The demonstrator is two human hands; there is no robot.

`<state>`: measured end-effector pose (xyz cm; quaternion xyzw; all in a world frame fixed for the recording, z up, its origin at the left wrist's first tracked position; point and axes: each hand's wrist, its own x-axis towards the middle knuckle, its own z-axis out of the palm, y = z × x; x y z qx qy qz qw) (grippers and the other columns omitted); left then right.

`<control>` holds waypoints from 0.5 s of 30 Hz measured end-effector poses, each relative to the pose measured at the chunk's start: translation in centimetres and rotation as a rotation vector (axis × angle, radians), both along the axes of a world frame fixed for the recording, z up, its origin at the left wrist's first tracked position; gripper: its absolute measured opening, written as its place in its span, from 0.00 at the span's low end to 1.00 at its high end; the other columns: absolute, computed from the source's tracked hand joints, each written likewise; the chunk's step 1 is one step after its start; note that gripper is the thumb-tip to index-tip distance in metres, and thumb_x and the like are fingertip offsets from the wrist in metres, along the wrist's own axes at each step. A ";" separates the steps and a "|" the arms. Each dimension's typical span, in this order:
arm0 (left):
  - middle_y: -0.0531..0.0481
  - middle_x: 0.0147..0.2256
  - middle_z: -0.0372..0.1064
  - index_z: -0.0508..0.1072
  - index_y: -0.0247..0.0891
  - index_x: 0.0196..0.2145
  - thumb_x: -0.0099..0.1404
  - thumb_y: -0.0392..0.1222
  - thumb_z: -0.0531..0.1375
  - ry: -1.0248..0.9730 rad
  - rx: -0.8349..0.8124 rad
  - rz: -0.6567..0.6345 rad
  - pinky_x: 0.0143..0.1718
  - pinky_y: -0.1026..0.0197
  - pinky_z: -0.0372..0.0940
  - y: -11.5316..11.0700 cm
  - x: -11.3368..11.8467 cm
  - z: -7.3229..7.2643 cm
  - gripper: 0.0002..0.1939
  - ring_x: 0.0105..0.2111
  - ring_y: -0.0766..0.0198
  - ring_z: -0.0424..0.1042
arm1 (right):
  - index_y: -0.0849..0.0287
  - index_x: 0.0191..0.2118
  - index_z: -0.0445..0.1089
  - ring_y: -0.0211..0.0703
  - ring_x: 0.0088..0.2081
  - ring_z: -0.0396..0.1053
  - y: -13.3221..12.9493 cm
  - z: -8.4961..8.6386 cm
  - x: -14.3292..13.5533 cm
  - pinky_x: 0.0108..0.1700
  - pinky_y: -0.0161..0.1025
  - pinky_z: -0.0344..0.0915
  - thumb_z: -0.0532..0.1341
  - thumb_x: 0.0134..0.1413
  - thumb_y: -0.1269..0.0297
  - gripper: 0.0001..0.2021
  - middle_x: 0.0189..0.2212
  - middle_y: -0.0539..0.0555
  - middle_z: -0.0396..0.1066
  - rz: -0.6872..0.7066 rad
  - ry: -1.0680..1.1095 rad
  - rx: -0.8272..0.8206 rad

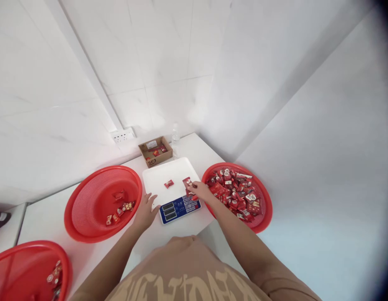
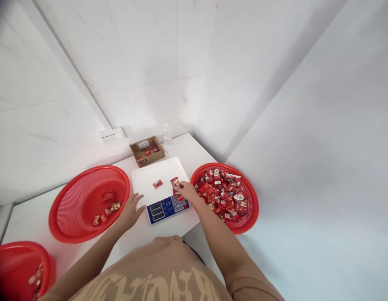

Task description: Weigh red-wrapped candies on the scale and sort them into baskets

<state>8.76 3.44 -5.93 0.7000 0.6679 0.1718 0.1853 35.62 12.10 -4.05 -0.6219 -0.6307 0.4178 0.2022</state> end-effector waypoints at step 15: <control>0.40 0.58 0.57 0.64 0.39 0.54 0.63 0.47 0.52 -0.002 -0.079 -0.036 0.58 0.43 0.53 -0.6 0.8 0.1 0.22 0.61 0.49 0.51 | 0.58 0.29 0.68 0.40 0.33 0.68 -0.2 -0.8 -6.3 0.36 0.36 0.64 0.54 0.52 0.51 0.15 0.29 0.51 0.72 -0.139 0.277 -0.186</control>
